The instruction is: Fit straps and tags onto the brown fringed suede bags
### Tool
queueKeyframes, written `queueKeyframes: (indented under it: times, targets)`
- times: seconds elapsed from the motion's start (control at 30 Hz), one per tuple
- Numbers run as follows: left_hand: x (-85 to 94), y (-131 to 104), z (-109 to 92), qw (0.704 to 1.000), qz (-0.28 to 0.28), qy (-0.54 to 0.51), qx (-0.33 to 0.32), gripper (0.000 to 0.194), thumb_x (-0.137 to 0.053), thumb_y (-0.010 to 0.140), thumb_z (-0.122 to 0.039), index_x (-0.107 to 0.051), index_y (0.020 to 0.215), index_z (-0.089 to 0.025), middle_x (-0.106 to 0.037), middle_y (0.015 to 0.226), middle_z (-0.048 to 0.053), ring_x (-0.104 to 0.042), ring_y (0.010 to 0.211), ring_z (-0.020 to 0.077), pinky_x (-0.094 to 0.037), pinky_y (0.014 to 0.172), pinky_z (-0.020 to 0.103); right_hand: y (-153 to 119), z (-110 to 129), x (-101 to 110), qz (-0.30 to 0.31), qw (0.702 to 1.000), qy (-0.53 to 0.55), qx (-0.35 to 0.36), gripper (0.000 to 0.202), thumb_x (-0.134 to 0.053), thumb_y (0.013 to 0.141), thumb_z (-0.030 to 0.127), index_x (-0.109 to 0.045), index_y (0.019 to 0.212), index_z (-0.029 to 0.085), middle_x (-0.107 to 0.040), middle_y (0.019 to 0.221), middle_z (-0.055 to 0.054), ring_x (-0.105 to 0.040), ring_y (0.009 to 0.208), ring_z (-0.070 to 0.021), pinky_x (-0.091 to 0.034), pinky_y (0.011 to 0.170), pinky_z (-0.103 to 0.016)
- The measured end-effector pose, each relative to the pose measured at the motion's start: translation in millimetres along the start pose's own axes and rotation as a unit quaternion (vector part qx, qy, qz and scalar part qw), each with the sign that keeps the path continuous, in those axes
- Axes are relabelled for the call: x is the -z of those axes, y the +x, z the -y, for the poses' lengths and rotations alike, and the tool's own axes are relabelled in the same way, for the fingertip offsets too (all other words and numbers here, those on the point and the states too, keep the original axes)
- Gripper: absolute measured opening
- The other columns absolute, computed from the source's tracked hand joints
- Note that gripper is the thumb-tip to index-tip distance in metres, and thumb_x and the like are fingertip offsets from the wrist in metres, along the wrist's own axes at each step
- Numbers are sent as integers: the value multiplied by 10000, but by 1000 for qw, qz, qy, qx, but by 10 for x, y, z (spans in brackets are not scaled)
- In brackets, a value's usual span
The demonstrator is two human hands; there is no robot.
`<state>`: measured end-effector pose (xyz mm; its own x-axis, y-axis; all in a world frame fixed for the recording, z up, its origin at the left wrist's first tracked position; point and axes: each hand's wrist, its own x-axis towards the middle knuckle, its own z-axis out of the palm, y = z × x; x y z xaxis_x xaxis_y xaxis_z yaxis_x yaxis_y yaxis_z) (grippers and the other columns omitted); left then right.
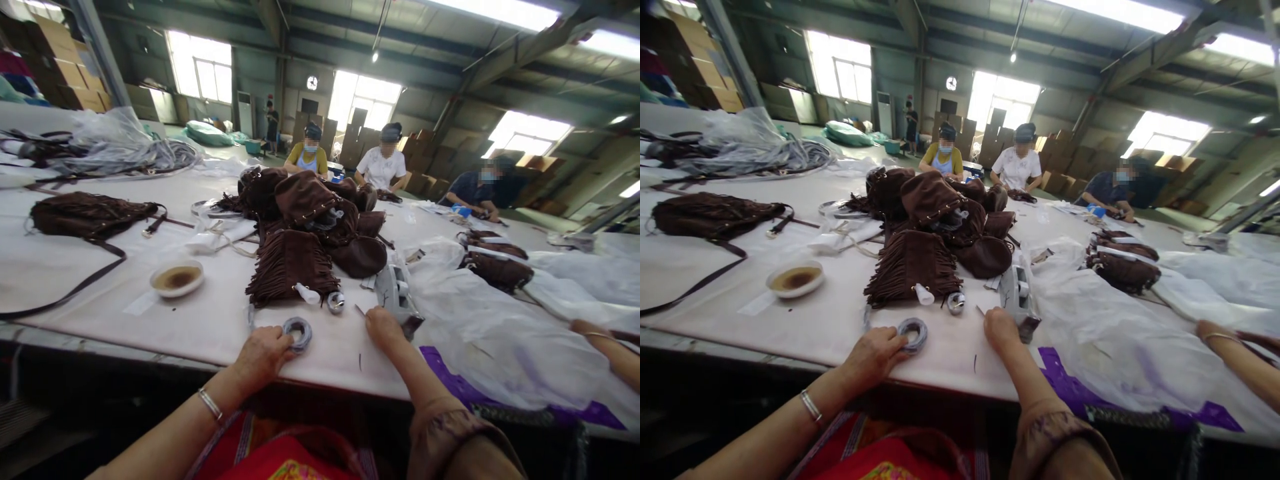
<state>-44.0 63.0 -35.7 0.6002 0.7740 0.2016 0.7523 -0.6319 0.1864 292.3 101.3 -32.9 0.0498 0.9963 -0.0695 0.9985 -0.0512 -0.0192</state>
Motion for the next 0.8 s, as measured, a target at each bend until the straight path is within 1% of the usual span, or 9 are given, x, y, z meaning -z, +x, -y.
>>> queueKeyframes:
  times: [0.17, 0.3, 0.37, 0.47, 0.57, 0.73, 0.8]
  targets:
    - [-17, 2, 8, 1000, -12, 3, -5, 121, -600, 902, -300, -652, 922, -193, -621, 859, 66, -574, 798, 205, -438, 732, 317, -68, -19, 38, -1, 1000, 21, 4, 250, -488, 934, 169, -736, 913, 147, -713, 964, -115, -644, 933, -193, -428, 821, -259]
    - [-40, -2, 13, 1000, -22, 5, -4, 141, -585, 912, -316, -648, 913, -189, -613, 851, 62, -569, 794, 195, -430, 732, 303, -97, 21, 1, -8, 1000, 16, -5, 248, -500, 940, 209, -731, 928, 119, -708, 991, -143, -653, 934, -213, -438, 814, -277]
    - [-47, -3, 14, 1000, -27, 3, -7, 152, -570, 922, -319, -647, 906, -189, -607, 843, 61, -563, 782, 192, -428, 727, 303, -99, 44, -23, -10, 1000, 9, -6, 259, -487, 944, 197, -726, 942, 96, -699, 1012, -167, -660, 925, -226, -445, 802, -295]
    - [-57, -5, 21, 999, -34, 1, -10, 162, -565, 925, -328, -647, 901, -190, -602, 835, 60, -556, 769, 189, -425, 716, 299, -84, 67, -28, -8, 1000, -1, -1, 280, -455, 938, 145, -725, 958, 73, -697, 1015, -194, -672, 916, -240, -453, 785, -313]
    - [-73, -12, 38, 999, -39, -2, -13, 165, -568, 922, -334, -644, 904, -189, -602, 837, 58, -558, 779, 185, -426, 720, 293, -45, 60, 14, 4, 1000, -10, 4, 285, -461, 920, 131, -737, 959, 74, -712, 992, -196, -680, 917, -243, -457, 793, -317]
    - [-92, -22, 64, 999, -35, -7, -12, 153, -597, 901, -334, -647, 923, -191, -607, 857, 59, -560, 800, 189, -429, 737, 300, 31, 16, 104, 27, 999, -21, 9, 286, -483, 912, 171, -766, 909, 134, -745, 952, -155, -687, 924, -223, -450, 824, -295]
    - [-86, -20, 69, 999, -31, -9, -11, 157, -606, 897, -340, -647, 920, -190, -610, 863, 61, -560, 803, 195, -429, 742, 307, 47, 16, 107, 31, 999, -27, 10, 277, -489, 910, 166, -764, 891, 138, -746, 946, -149, -688, 922, -222, -447, 820, -289]
